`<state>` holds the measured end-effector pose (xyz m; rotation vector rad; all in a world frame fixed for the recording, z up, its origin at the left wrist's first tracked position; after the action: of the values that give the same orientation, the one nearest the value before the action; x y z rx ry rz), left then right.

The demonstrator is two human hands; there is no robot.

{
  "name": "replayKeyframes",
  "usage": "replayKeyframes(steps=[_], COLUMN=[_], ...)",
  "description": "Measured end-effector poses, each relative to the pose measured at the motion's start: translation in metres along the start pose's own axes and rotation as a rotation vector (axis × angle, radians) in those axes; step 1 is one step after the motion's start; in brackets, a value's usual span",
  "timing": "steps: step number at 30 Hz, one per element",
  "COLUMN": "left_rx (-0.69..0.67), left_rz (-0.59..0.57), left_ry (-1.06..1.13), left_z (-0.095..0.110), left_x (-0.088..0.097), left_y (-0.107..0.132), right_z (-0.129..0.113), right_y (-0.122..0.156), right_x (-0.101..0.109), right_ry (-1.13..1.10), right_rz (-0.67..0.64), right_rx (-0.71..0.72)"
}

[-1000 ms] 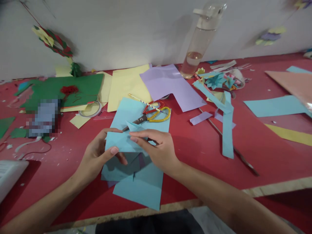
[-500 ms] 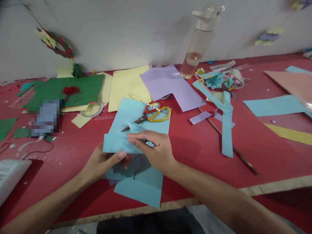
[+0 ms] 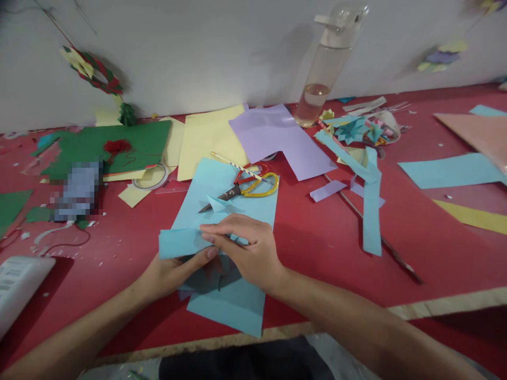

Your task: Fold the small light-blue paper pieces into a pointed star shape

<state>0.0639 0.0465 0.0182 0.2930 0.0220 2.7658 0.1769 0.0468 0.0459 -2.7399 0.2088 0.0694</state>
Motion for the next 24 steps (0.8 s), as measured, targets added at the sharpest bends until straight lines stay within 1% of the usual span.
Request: replayKeyframes(steps=[3,7,9,12,16,21,24], left_rx=[-0.028,-0.048,-0.056,-0.039,0.018,-0.028,-0.016], left_rz=[-0.004,-0.030,-0.023,-0.014,-0.041,-0.062,-0.079], left_ry=[-0.017,-0.061,-0.077,-0.070,-0.065,-0.104,-0.088], left_z=[0.002,-0.001,-0.001,-0.001,-0.007,-0.008,-0.009], left_x=[-0.001,-0.003,-0.003,-0.003,-0.007,-0.008,-0.010], left_y=[0.000,0.002,0.002,0.001,0.002,0.003,0.004], right_z=[0.001,0.002,0.003,0.004,0.004,0.003,0.003], right_y=[0.002,0.003,0.003,0.003,0.004,0.005,0.005], right_x=[-0.001,-0.002,-0.003,-0.005,-0.005,-0.006,-0.005], right_ry=[-0.009,-0.010,-0.013,-0.015,0.000,-0.028,-0.011], right_rz=[-0.011,-0.008,-0.005,-0.002,-0.001,-0.015,-0.010], right_rx=[-0.009,-0.030,-0.040,-0.050,-0.064,-0.074,-0.066])
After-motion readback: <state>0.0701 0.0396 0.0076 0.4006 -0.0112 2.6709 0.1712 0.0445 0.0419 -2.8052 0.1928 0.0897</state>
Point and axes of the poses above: each hand's wrist, its own y-axis away from the middle knuckle, its own x-axis out of the back of the hand, z = x × y, the point moved 9 cm from there along -y, towards the middle knuckle, and after that the axes turned 12 degrees about z, right-handed, at the moved point
